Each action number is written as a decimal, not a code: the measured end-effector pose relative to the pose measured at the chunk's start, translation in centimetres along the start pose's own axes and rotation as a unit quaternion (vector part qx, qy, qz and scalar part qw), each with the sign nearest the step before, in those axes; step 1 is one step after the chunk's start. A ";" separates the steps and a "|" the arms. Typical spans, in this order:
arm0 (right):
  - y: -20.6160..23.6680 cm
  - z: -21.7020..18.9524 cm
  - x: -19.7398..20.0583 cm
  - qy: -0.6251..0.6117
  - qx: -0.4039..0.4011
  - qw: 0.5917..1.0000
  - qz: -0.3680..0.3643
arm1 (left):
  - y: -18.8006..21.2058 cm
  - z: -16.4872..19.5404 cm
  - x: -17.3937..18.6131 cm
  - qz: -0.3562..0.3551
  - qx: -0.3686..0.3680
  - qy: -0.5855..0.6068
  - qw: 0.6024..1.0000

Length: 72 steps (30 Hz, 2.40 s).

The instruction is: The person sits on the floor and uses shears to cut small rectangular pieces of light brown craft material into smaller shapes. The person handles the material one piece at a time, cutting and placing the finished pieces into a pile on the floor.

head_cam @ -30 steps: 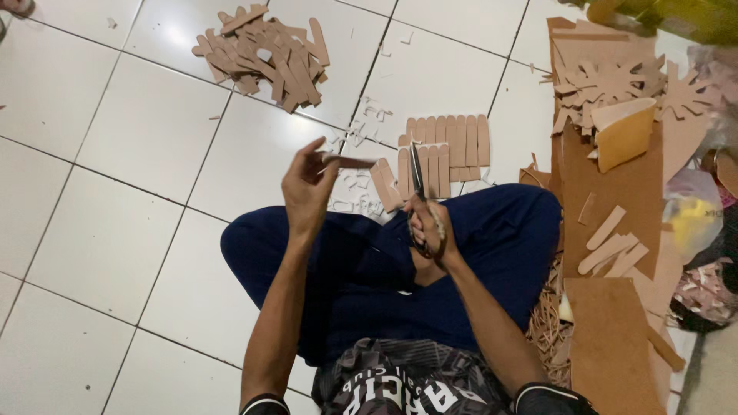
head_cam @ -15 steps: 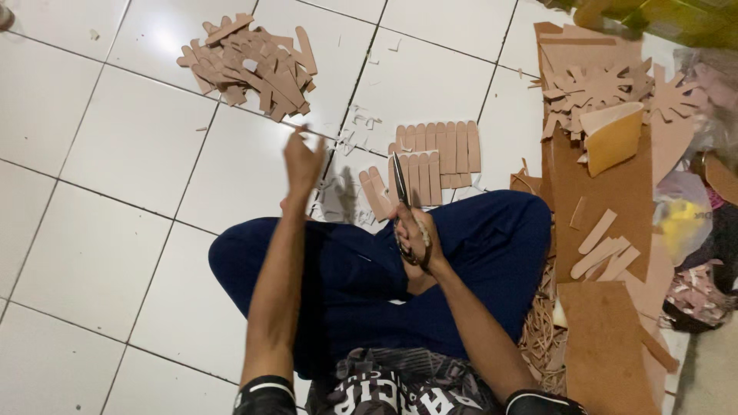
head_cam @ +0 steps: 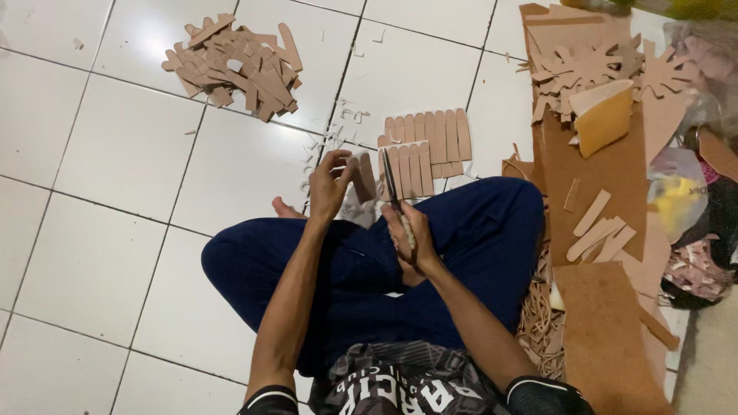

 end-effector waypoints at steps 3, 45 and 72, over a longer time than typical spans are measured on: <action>0.7 -2.0 0.0 0.076 0.050 0.996 -0.023 | -0.1 1.9 1.7 0.029 0.018 0.086 0.996; 1.6 -9.1 0.9 0.134 0.137 0.981 -0.029 | 4.8 12.2 0.7 -0.125 0.015 0.062 0.990; 2.0 -8.0 -0.1 0.099 0.097 0.990 -0.023 | 6.0 10.4 1.5 0.022 0.040 0.202 0.978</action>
Point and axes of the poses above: each hand's wrist, its own y-axis away from the middle knuckle, its own x-axis out of the back of the hand, z = x × y, the point moved 9 cm from there along -y, towards the middle knuckle, and after that the axes turned 1 degree about -x, right-handed, at the moved point
